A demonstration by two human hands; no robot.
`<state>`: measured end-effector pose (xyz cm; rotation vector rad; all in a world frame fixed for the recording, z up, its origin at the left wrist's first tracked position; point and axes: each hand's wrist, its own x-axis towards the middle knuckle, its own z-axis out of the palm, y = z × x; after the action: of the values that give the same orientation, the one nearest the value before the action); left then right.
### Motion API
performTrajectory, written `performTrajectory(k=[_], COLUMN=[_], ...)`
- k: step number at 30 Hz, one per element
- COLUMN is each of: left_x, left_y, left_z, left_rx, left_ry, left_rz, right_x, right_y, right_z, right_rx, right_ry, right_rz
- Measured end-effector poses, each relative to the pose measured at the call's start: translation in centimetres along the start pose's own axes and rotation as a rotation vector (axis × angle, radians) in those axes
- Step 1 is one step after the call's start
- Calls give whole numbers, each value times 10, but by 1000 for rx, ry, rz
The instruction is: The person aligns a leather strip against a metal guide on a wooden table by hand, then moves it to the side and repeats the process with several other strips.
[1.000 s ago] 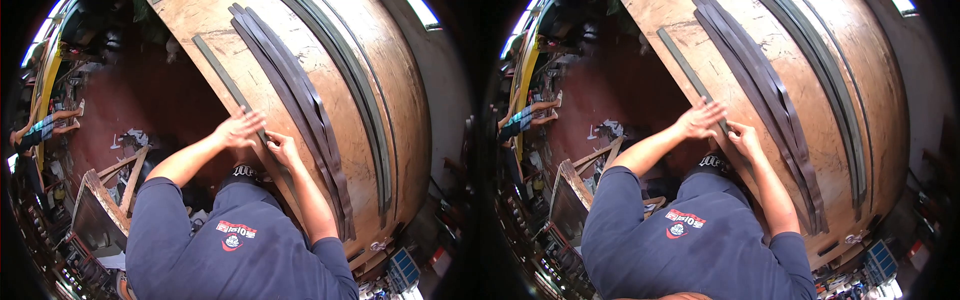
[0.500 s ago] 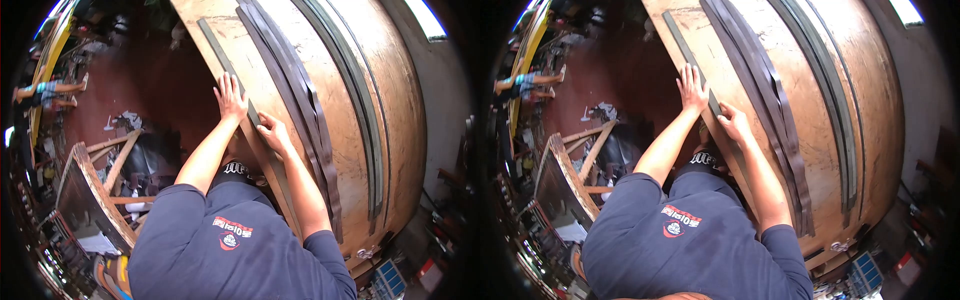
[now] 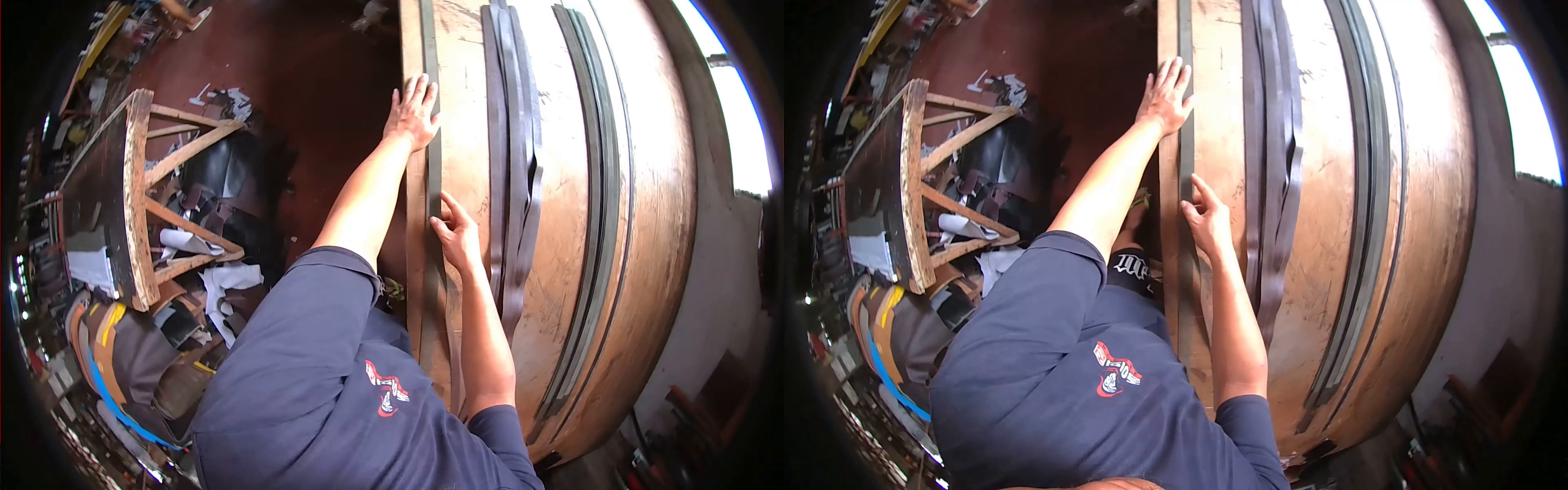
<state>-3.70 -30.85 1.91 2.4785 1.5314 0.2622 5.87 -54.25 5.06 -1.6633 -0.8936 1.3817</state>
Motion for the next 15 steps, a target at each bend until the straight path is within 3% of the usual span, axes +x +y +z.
performTrajectory(k=[5, 15], left_x=[0, 0], left_y=[-4, 1], left_z=[1, -2], left_rx=[-43, -2], left_ry=[0, -19], left_rz=[9, -12], right_x=[-1, 1], right_y=[10, 7], right_z=[4, 4], right_rx=[13, 50], right_ry=[95, 80], right_rz=[-23, 20])
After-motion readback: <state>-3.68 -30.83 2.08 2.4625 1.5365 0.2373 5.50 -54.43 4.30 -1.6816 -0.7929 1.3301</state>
